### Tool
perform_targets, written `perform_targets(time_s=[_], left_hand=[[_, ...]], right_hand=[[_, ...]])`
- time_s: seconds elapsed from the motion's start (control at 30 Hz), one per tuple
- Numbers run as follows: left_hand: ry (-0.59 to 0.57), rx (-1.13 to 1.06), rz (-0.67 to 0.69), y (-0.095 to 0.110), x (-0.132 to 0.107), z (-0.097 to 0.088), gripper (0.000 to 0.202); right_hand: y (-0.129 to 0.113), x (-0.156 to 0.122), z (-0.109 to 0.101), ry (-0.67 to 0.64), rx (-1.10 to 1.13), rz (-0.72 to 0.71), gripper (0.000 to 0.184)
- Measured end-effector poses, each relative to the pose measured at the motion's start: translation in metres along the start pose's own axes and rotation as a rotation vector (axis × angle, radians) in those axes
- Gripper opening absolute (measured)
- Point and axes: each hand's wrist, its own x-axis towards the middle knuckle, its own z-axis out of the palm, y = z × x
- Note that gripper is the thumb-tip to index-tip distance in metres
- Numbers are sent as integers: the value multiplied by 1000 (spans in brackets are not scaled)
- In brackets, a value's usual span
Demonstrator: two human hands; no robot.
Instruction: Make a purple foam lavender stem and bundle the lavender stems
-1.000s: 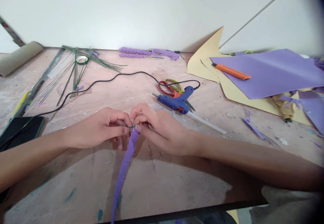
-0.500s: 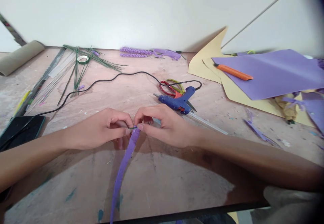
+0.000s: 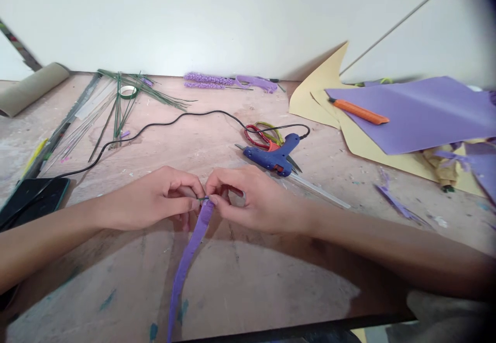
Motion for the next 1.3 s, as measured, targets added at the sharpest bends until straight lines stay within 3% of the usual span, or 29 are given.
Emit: perform_targets(time_s=[0.23, 0.47, 0.77, 0.93, 1.07, 1.2, 1.3], left_hand=[[-51, -76, -29, 6, 0, 1, 10], [-83, -131, -49, 8, 0, 0, 13], [-131, -259, -12, 3, 0, -1, 18], [-111, -252, 42, 0, 1, -2, 19], [-78, -145, 47, 0, 1, 1, 16], [-17, 33, 65, 0, -1, 6, 18], [9, 213, 97, 1, -3, 8, 20]], right_hand=[[1, -5, -2, 40, -214, -232, 10], [1, -6, -4, 136, -577, -489, 15], [6, -7, -14, 183, -722, -839, 29], [13, -7, -15, 209, -676, -838, 22], [11, -5, -12, 261, -371, -652, 16], [3, -1, -14, 119, -123, -334, 16], [1, 2, -14, -33, -70, -286, 17]])
